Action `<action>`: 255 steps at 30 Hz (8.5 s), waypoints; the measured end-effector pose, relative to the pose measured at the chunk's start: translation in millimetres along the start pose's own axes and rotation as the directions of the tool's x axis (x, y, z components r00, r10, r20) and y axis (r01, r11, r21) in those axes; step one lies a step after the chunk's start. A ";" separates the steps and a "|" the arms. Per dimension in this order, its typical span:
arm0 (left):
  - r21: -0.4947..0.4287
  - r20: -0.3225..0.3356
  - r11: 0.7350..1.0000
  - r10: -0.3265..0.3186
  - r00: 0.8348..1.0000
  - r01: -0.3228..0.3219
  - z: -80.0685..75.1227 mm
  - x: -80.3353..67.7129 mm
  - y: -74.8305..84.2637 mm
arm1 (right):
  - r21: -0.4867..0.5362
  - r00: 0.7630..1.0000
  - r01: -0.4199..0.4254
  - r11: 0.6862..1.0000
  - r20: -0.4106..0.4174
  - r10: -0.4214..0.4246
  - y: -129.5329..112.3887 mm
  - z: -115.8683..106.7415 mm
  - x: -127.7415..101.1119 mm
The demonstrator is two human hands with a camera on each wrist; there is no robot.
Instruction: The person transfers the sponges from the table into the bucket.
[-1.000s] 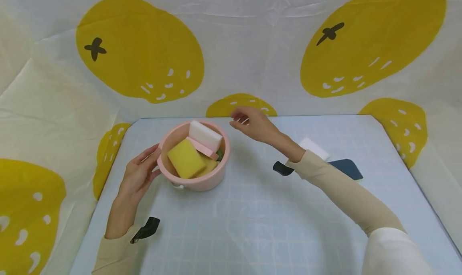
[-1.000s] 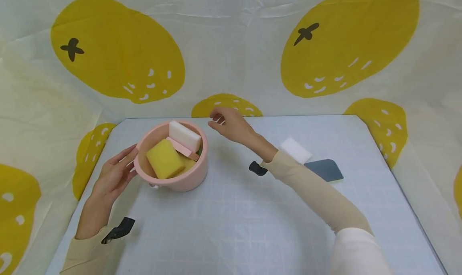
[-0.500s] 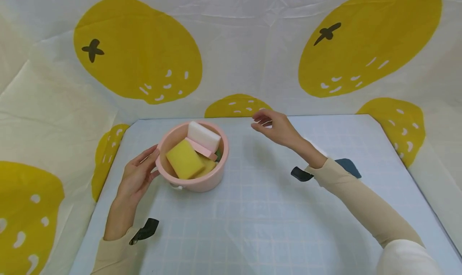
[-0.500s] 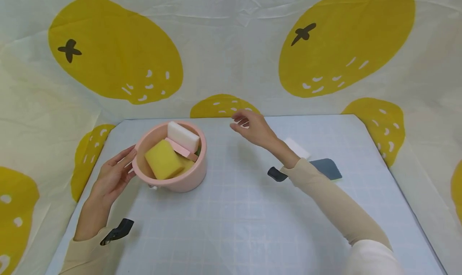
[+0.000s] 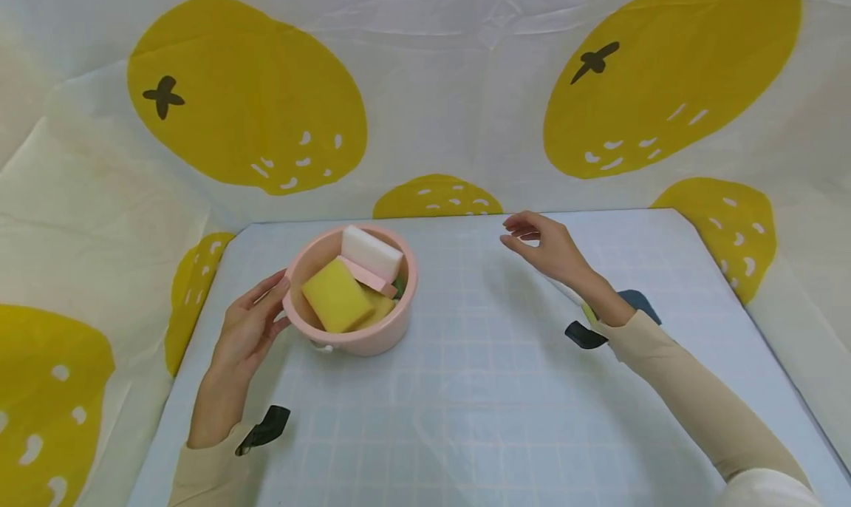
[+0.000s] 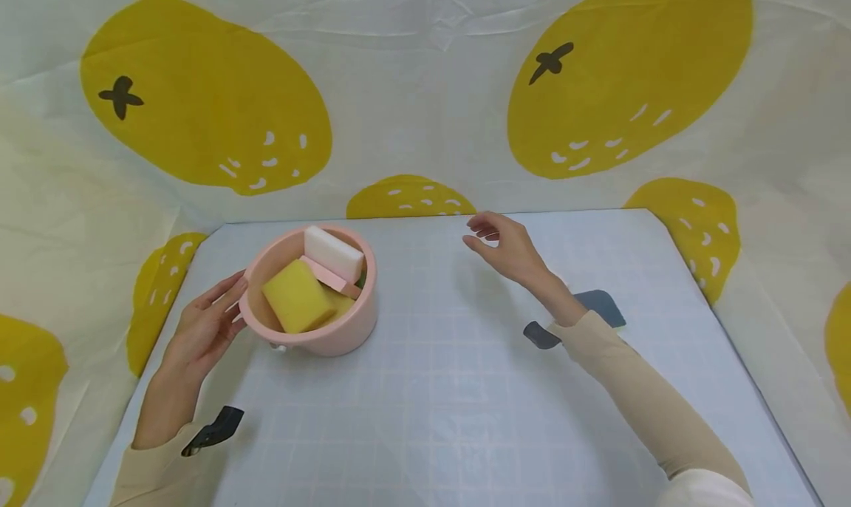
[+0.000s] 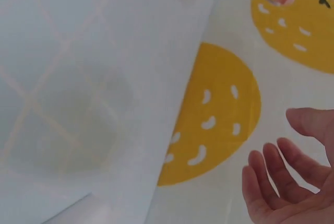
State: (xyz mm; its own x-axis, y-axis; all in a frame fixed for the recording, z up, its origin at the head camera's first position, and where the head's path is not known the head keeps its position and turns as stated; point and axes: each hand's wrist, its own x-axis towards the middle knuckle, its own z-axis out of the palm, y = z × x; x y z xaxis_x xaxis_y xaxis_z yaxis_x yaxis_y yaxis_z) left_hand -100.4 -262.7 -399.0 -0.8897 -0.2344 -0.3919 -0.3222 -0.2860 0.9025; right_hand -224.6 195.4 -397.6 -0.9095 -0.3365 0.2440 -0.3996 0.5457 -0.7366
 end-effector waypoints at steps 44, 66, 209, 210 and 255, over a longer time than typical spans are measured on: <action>0.016 0.000 1.000 0.013 1.000 -0.013 0.1 0.3 -0.8 | -0.285 0.875 -0.393 0.874 0.176 0.451 107.4 -43.7 -51.7; 0.030 0.005 0.999 0.035 0.999 -0.035 0.3 0.4 -1.8 | -0.283 0.888 -0.330 0.900 0.231 0.398 80.2 -60.6 -39.2; -0.035 0.018 0.999 0.004 1.000 -0.003 0.6 0.6 -0.1 | 0.019 0.950 0.156 0.988 0.269 -0.156 -114.0 40.3 41.6; -0.033 0.019 0.999 0.004 1.000 -0.004 0.8 0.7 -0.3 | 0.017 0.951 0.157 0.987 0.266 -0.156 -111.9 37.6 39.9; -0.020 0.001 1.000 -0.009 1.000 0.009 0.8 1.1 -0.3 | -0.140 0.996 0.012 0.990 0.092 0.000 -9.5 -46.9 -35.4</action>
State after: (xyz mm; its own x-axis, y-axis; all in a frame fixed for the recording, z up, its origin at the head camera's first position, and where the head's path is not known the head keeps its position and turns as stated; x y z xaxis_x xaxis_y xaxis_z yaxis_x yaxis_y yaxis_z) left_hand -101.6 -262.2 -399.6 -0.8870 -0.2310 -0.3998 -0.3235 -0.3068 0.8951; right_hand -194.0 238.1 -369.6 -0.8953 -0.4054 0.1848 -0.4230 0.6436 -0.6378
